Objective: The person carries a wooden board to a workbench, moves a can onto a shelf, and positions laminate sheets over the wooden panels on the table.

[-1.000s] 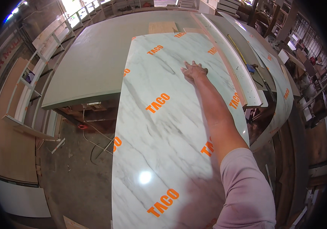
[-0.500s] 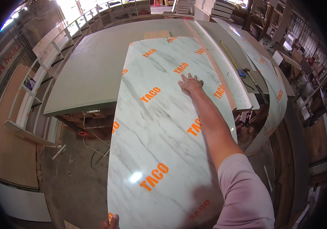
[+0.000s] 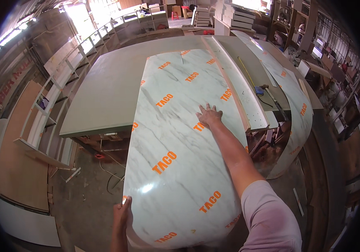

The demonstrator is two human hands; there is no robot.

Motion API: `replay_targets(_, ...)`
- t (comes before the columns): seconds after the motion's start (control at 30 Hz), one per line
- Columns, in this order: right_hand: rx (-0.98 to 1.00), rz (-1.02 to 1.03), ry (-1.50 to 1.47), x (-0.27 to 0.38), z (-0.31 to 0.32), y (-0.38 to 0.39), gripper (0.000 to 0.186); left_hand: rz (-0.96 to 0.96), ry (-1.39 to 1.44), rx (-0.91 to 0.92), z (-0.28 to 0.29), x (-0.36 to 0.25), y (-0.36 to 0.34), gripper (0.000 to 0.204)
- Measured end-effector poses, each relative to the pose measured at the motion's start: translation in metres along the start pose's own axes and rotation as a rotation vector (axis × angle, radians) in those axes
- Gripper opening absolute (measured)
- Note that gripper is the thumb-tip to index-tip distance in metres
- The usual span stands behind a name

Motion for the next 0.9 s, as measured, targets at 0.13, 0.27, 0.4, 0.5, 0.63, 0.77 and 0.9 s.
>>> replay_targets(0.13, 0.003, -0.017, 0.005, -0.001, 0.0, 0.003, 0.061, 0.005, 0.003, 0.023, -0.015, -0.015, -0.034, 0.045)
replay_targets(0.27, -0.005, -0.036, -0.005, 0.0, 0.001, -0.003, 0.062, -0.074, -0.026, 0.007, -0.033, -0.036, -0.069, 0.046)
replay_targets(0.4, -0.005, -0.029, -0.02, 0.005, 0.005, -0.017, 0.062, -0.113, 0.019, 0.006, -0.051, -0.062, -0.111, 0.045)
replay_targets(0.5, -0.002, -0.033, -0.008, 0.008, 0.007, -0.032, 0.062, -0.111, 0.047, 0.065, -0.062, -0.075, -0.142, 0.043)
replay_targets(0.63, 0.015, -0.058, -0.003, 0.011, 0.007, -0.052, 0.061, -0.126, 0.096, 0.075, -0.076, -0.09, -0.181, 0.042)
replay_targets(0.77, -0.003, -0.052, -0.001, 0.012, 0.005, -0.061, 0.061, -0.162, 0.165, 0.099, -0.09, -0.101, -0.215, 0.043)
replay_targets(0.9, 0.011, -0.063, -0.007, 0.017, 0.006, -0.057, 0.061, -0.13, 0.213, 0.123, -0.102, -0.115, -0.253, 0.043)
Point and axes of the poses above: each hand's wrist, its own y-axis away from the middle knuckle, its own z-axis out of the back of the hand, x = y × z, the point moved 1 cm from there along -y, towards the middle knuckle, and after that the axes turned 14 degrees about -y, right-handed, at the moved point
